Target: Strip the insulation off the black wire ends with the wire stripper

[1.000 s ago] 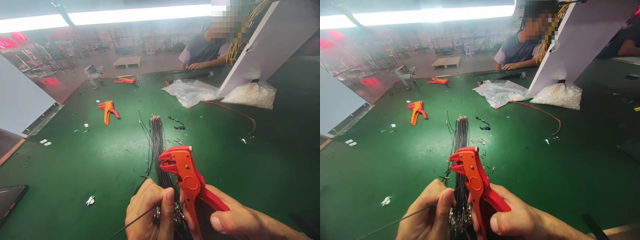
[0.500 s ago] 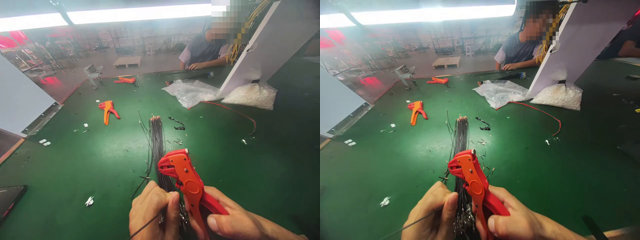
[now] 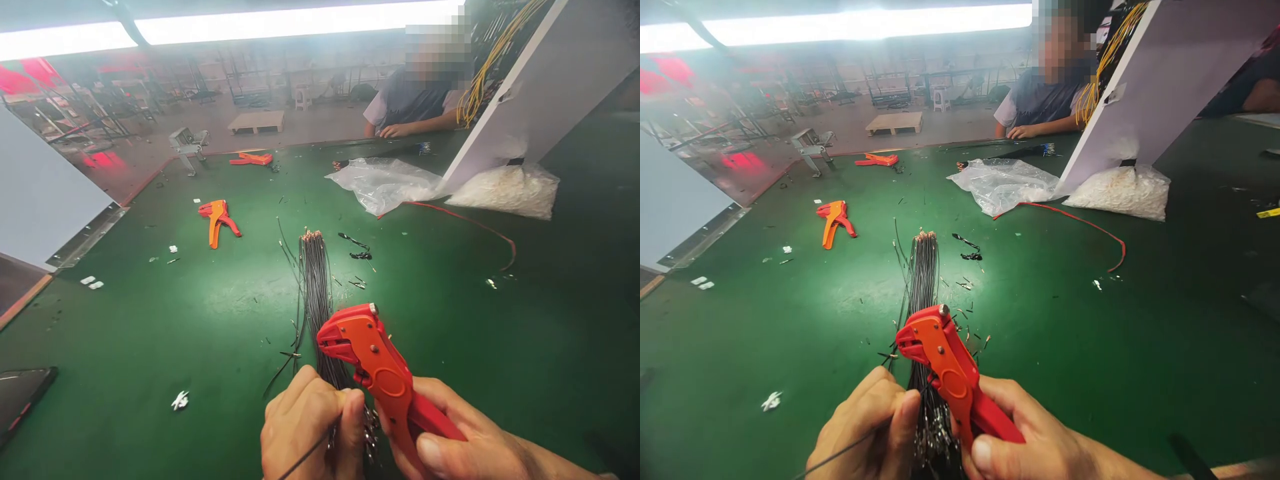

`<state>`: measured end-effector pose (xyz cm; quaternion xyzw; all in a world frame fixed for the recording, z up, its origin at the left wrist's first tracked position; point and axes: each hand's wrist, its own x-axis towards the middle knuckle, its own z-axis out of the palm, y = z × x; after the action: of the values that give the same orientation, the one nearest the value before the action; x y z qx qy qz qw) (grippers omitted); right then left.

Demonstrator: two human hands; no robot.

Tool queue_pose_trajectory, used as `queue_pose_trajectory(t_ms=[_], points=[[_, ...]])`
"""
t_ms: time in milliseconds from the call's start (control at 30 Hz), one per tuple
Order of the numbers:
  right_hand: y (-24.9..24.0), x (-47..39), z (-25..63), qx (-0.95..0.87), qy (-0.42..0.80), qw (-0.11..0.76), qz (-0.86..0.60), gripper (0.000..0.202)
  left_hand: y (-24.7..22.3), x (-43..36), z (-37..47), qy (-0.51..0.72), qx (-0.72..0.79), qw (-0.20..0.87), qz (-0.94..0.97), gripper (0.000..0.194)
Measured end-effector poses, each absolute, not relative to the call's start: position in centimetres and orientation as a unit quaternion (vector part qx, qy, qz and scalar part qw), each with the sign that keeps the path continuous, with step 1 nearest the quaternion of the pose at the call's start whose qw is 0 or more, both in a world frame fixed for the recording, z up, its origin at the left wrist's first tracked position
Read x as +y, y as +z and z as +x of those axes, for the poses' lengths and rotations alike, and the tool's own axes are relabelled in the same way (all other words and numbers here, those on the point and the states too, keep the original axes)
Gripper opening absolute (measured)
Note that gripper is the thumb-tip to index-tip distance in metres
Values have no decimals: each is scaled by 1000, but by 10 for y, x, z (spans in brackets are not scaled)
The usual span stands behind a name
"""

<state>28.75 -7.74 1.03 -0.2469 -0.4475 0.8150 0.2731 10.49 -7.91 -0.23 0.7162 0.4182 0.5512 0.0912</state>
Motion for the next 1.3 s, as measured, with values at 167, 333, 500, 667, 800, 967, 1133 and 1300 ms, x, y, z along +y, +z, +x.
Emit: queue_pose_trajectory(t_ms=[167,333,500,667,800,967,1133,1300], points=[[5,-86,291,-399,816,269,-320,58,0,-83,109,521,465,93,709,30],[9,-89,293,-386,809,273,-349,56,-1,-82,112,540,467,88,695,30],[11,-90,289,-364,813,280,-359,50,-1,-83,111,544,449,128,697,25],[8,-84,286,-367,844,304,-246,42,0,-85,104,571,477,243,623,20],[14,-76,290,-393,846,271,-236,44,3,-77,95,626,447,380,513,19],[11,-74,297,-391,862,229,-225,40,3,-69,89,642,387,503,430,22],[4,-79,301,-385,871,198,-233,45,7,-70,91,639,389,578,326,25],[-4,-82,299,-395,863,182,-256,56,11,-71,93,628,397,622,248,28]])
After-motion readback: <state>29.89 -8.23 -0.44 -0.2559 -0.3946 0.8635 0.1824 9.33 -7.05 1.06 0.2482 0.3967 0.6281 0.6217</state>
